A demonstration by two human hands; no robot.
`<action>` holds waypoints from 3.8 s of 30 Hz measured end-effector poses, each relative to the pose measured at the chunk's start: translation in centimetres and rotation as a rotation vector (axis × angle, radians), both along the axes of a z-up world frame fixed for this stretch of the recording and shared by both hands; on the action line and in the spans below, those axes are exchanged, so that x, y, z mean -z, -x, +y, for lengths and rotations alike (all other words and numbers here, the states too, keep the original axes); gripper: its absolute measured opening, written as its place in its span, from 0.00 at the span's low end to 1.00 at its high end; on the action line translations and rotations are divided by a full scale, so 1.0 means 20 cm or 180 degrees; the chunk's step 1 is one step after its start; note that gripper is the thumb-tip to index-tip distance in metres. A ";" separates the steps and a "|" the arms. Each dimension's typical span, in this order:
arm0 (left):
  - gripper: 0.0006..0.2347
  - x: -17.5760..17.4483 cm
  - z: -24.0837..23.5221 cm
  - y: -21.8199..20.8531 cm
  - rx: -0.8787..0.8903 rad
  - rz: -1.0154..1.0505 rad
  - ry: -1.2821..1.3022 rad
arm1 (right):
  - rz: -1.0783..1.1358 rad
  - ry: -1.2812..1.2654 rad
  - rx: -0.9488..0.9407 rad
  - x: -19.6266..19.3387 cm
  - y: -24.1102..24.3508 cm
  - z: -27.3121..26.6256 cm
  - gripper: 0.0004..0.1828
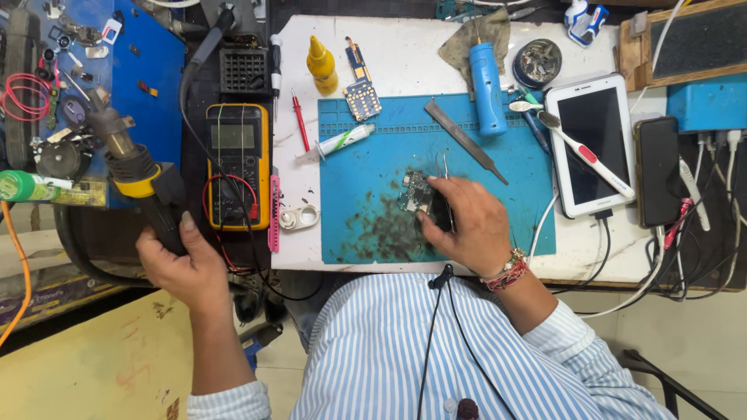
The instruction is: The person uses tweezers to manipulate components on a small circuit board, then applies a liquid from a yellow bottle and scrubs the board with a toothbrush. Finally, they use a hot air gun to heat the board while holding it with tweezers.
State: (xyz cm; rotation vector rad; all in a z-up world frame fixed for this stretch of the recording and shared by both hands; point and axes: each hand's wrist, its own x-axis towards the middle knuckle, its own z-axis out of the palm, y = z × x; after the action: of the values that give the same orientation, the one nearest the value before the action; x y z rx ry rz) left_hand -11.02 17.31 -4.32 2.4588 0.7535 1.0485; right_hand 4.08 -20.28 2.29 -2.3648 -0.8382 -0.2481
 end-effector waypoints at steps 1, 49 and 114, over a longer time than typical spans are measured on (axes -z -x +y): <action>0.16 -0.01 0.00 0.00 0.0175 -0.0208 0.0202 | -0.0007 0.0001 0.0005 0.00 0.00 0.00 0.30; 0.22 -0.26 -0.94 -0.49 0.3074 -0.1306 0.2261 | -0.0835 -0.1116 -0.0753 -0.16 0.07 0.16 0.20; 0.08 -0.20 -0.81 -0.73 0.2809 -0.2335 0.4532 | 0.2198 -0.2521 0.0226 0.27 -0.05 -0.15 0.09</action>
State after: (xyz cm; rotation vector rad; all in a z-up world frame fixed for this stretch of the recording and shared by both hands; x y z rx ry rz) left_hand 3.58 1.14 -0.32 0.8428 0.0030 0.5628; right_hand 4.99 -23.25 -3.06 -1.5543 -0.2392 0.1855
